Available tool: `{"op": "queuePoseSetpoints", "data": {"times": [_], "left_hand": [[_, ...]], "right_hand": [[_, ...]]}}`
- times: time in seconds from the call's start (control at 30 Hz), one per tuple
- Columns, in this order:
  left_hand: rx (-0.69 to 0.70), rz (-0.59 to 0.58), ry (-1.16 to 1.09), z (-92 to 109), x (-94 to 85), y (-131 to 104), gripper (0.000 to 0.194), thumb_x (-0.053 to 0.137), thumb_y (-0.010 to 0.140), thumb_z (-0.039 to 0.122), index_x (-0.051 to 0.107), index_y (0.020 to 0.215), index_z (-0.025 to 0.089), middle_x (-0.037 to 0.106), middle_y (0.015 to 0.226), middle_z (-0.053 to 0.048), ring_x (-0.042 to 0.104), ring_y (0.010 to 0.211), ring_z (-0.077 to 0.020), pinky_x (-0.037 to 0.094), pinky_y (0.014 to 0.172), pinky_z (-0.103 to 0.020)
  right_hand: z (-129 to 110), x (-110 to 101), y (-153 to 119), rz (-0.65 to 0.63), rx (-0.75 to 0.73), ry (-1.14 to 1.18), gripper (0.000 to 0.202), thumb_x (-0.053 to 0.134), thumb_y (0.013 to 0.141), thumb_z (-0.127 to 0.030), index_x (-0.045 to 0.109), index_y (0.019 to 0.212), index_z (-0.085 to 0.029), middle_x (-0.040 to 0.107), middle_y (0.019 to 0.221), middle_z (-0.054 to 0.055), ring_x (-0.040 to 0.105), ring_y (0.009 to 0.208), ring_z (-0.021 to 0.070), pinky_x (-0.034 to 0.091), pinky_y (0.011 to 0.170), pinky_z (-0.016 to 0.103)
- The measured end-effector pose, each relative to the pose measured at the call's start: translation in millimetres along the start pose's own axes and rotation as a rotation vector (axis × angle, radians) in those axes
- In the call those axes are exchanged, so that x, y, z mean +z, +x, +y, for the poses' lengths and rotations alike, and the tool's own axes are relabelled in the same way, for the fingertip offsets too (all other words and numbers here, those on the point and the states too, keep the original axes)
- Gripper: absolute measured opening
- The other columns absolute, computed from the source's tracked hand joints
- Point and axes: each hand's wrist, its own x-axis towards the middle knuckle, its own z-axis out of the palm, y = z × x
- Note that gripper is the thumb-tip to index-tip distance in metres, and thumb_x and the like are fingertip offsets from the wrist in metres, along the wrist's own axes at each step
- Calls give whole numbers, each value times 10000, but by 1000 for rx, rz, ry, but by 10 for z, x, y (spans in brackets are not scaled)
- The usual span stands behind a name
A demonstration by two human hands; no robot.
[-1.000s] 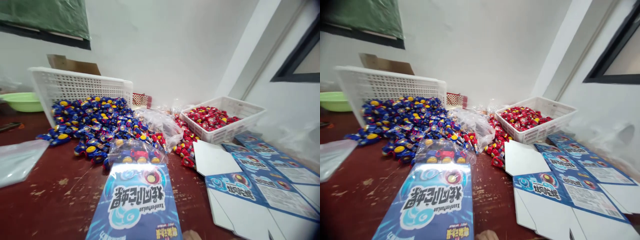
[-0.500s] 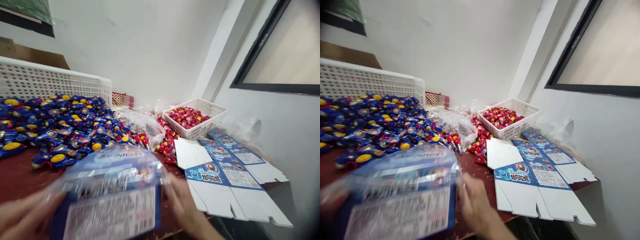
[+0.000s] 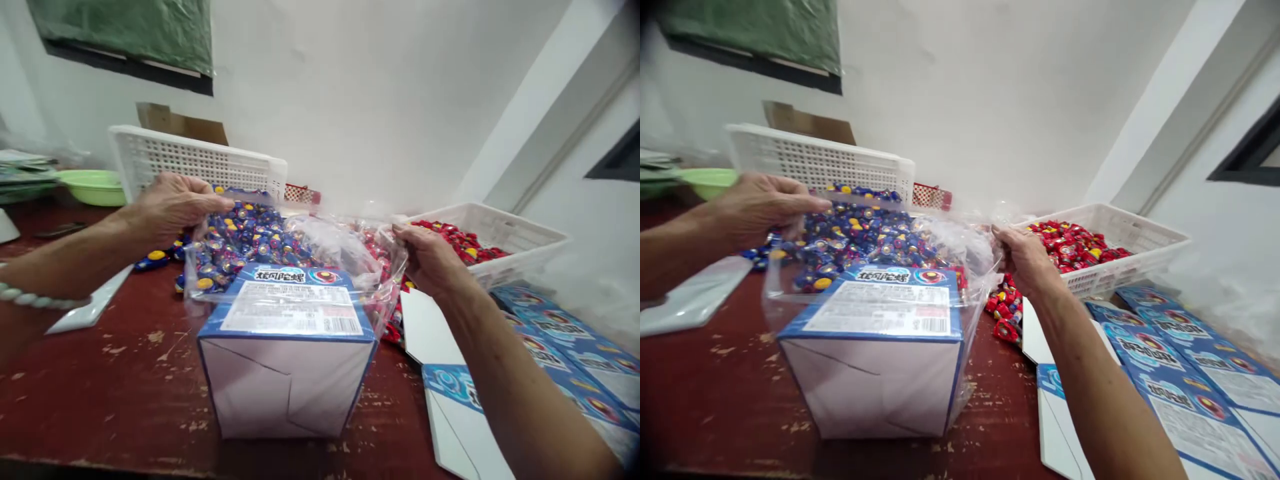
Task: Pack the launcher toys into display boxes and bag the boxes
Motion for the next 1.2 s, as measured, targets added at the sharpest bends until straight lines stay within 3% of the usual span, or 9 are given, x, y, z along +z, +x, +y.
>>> {"op": "queuePoseSetpoints", "data": {"times": [0.1, 0.23, 0.33, 0.47, 0.57, 0.73, 1.0, 1.07, 1.2], "left_hand": [[-34, -46, -246, -67, 9, -62, 742, 39, 777, 333, 294, 1114, -276, 607, 1066, -200, 545, 966, -243, 370, 607, -192], [-67, 13, -471, -24, -84, -167, 714, 29, 805, 323, 201, 1239, -217, 516, 1222, -190, 580, 945, -210, 376, 639, -222], [-171, -55, -614, 60, -54, -314, 661, 180, 876, 393, 246, 1318, -94, 555, 1182, -96, 636, 693, -59, 352, 597, -188], [-240, -159, -770, 97, 185, -416, 622, 708, 690, 468, 540, 1168, 109, 640, 789, 4, 445, 409, -3, 347, 448, -140], [-164, -102, -866, 87, 334, -339, 314, 757, 667, 350, 635, 858, 133, 534, 561, 43, 379, 383, -31, 288, 384, -166], [-239, 151, -1035, 29, 368, -120, 206, 734, 655, 234, 552, 623, 142, 412, 417, 74, 285, 306, -38, 172, 314, -180], [-226, 251, -1156, -170, 261, -53, 252, 736, 670, 253, 499, 696, 173, 361, 417, 101, 284, 312, -46, 237, 321, -176], [-195, 284, -1136, -180, 189, -132, 258, 722, 695, 312, 507, 746, 178, 425, 492, 75, 357, 356, -62, 284, 335, -186], [-298, 149, -1061, -181, 202, -357, 550, 768, 628, 470, 544, 1050, 199, 568, 805, 4, 525, 548, -103, 395, 399, -200]], "right_hand": [[19, -49, -75, 179, -134, -253, 298, 640, 760, -423, 473, 655, -200, 441, 545, -40, 401, 455, 95, 347, 454, 248], [-138, 60, -601, 541, -685, -843, 398, 528, 889, -464, 567, 1096, -126, 568, 1063, 128, 556, 904, 219, 398, 819, 412], [-166, 336, -1031, -82, -993, -1055, 621, 503, 847, -649, 533, 1257, -184, 597, 1180, 124, 531, 1068, 306, 323, 943, 488], [-28, 781, -1033, -630, -690, -1017, 634, 654, 758, -634, 559, 1208, -197, 620, 1103, 108, 550, 966, 283, 400, 841, 441], [92, 964, -756, -839, -317, -791, 374, 685, 783, -531, 627, 914, -185, 596, 801, 11, 529, 730, 161, 380, 623, 260], [269, 1014, -558, -726, -81, -480, 398, 617, 805, -534, 481, 669, -185, 404, 584, -57, 345, 540, 87, 232, 498, 217], [263, 959, -426, -416, -42, -410, 387, 538, 833, -564, 445, 730, -203, 376, 603, -62, 330, 538, 99, 263, 501, 229], [168, 857, -358, -471, -143, -562, 402, 507, 857, -590, 540, 797, -193, 505, 711, -14, 449, 656, 134, 332, 582, 250], [35, 671, -286, -879, -131, -672, 398, 678, 753, -570, 647, 884, -196, 605, 917, 35, 526, 862, 191, 386, 710, 273]]}}
